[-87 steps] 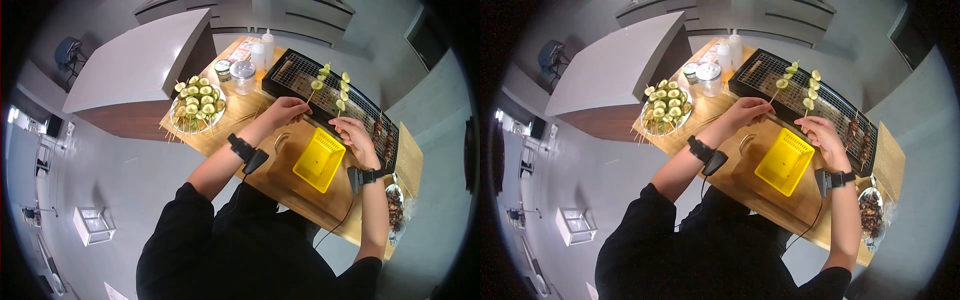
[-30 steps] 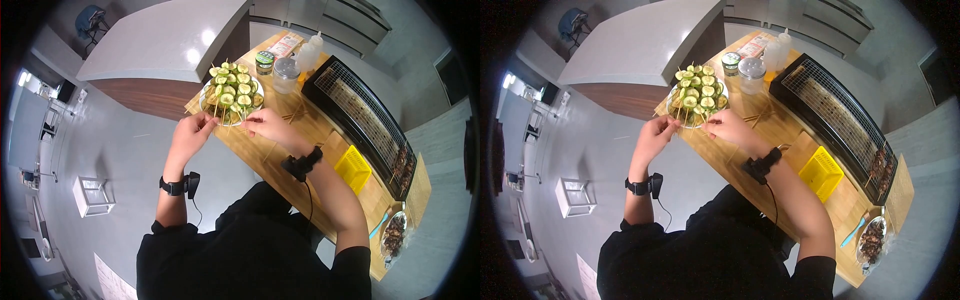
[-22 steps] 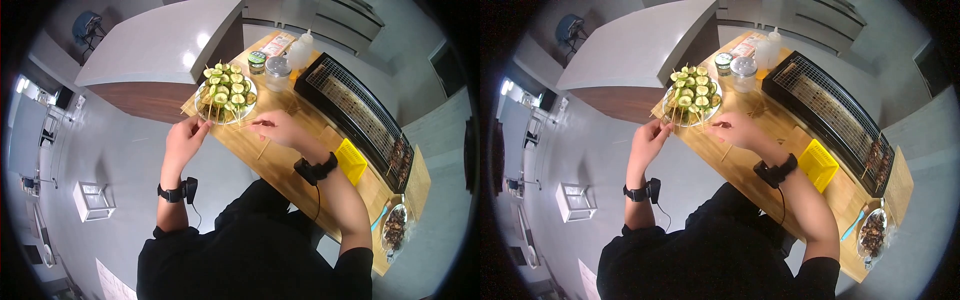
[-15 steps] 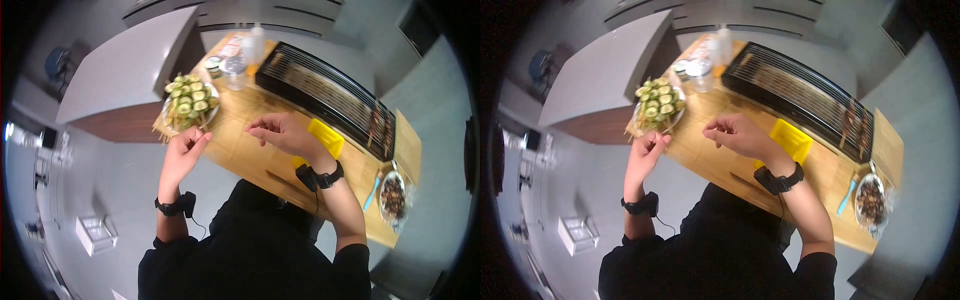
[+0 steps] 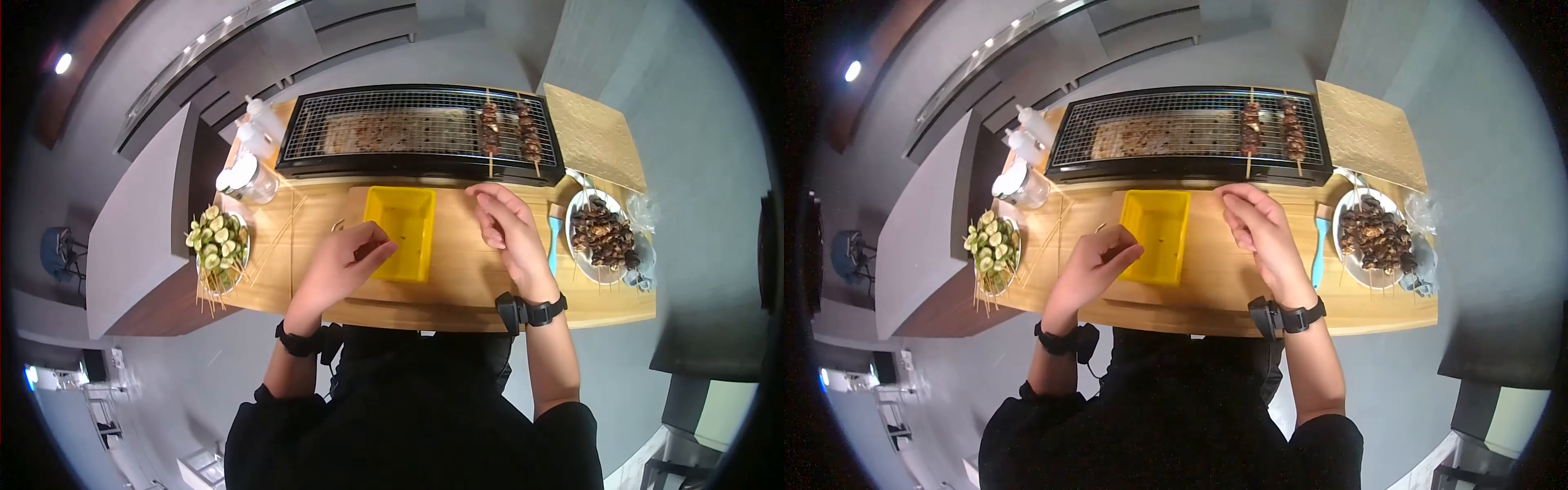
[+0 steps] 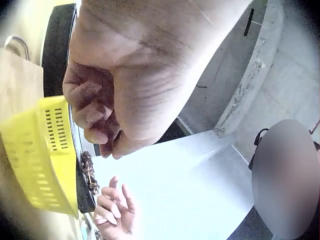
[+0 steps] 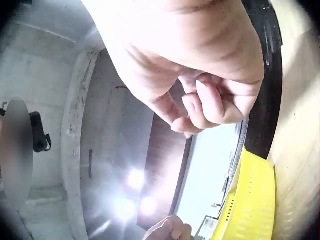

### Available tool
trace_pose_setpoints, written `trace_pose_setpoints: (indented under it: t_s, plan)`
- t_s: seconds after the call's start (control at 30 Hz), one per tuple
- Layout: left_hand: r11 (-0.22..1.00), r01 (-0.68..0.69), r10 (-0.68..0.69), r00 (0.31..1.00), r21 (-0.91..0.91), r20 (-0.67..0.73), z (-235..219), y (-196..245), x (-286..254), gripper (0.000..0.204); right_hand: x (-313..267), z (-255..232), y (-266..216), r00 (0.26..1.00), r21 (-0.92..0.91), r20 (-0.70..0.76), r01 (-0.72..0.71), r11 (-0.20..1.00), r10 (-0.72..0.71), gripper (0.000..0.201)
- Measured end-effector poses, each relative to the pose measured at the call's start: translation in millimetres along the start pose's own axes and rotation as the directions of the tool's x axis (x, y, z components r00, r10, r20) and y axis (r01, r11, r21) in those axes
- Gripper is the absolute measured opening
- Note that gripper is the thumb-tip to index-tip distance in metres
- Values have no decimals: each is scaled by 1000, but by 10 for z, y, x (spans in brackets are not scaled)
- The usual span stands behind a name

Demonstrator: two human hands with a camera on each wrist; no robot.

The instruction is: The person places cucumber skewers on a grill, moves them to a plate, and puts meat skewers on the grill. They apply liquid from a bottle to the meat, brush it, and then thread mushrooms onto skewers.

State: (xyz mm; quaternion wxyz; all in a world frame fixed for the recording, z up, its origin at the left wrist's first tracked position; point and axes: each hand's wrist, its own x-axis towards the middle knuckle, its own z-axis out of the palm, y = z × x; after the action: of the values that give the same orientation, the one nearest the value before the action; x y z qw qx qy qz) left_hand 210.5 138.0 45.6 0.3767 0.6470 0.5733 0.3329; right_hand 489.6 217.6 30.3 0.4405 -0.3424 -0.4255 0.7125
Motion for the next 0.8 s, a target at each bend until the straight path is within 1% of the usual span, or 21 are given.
trace_pose_setpoints:
  t_s: [0.03, 0.13, 0.17, 0.2, 0.23, 0.27, 0.33, 0.37, 0.43, 0.5, 0.53, 0.63, 0.67, 0.73, 0.8]
  plan:
    - [1000, -7, 6, 1000, 7, 24, 63, 41, 71, 19, -23, -81, 1, 999, 89, -50, 12, 996, -7, 21]
    - [996, -72, 77, 992, -44, 100, 210, 191, 295, 18, -16, -268, 33, 980, 206, -197, 42, 978, -1, 26]
    - [979, -28, 59, 987, -202, 148, 269, 244, 345, 20, -15, -325, 60, 969, 246, -246, 61, 967, 2, 27]
    - [934, 26, 48, 979, -356, 198, 330, 307, 385, 23, 3, -396, 77, 962, 283, -272, 54, 957, 26, 28]
    - [863, 89, 44, 968, -498, 248, 392, 357, 425, 27, 50, -473, 85, 954, 319, -296, 47, 946, 52, 28]
    - [816, 110, 37, 970, -567, 242, 484, 391, 469, 31, 97, -551, 89, 945, 354, -317, 41, 934, 78, 29]
    - [703, 155, 17, 972, -694, 234, 685, 413, 538, 40, 159, -676, 93, 941, 364, -323, 25, 931, 101, 29]
    - [613, 213, 6, 962, -761, 274, 744, 393, 601, 41, 199, -748, 104, 940, 372, -325, 24, 928, 105, 29]
    - [411, 325, 2, 934, -852, 357, 824, 314, 812, 44, 272, -877, 94, 934, 296, -348, 27, 955, 81, 32]
    - [597, 170, 150, 936, -784, 318, 928, 169, 1055, 43, 323, -896, 35, 930, 203, -367, 40, 978, 38, 32]
    - [672, 82, 221, 926, -736, 306, 968, 115, 1170, 43, 326, -855, -13, 915, 118, -403, 60, 991, -7, 32]
    - [633, 160, 192, 915, -757, 354, 1040, 86, 1466, 40, 362, -801, -106, 915, 39, -402, 59, 998, -38, 28]
    - [597, 230, 122, 921, -768, 371, 1054, 159, 1521, 39, 398, -804, -107, 908, 27, -418, 48, 998, -32, 27]
    - [505, 355, -8, 913, -787, 408, 1076, 301, 1620, 36, 444, -816, -111, 916, 11, -400, 36, 999, -29, 25]
    - [585, 285, 41, 925, -759, 378, 1089, 302, 1682, 32, 483, -816, -139, 918, 2, -397, 23, 1000, -20, 22]
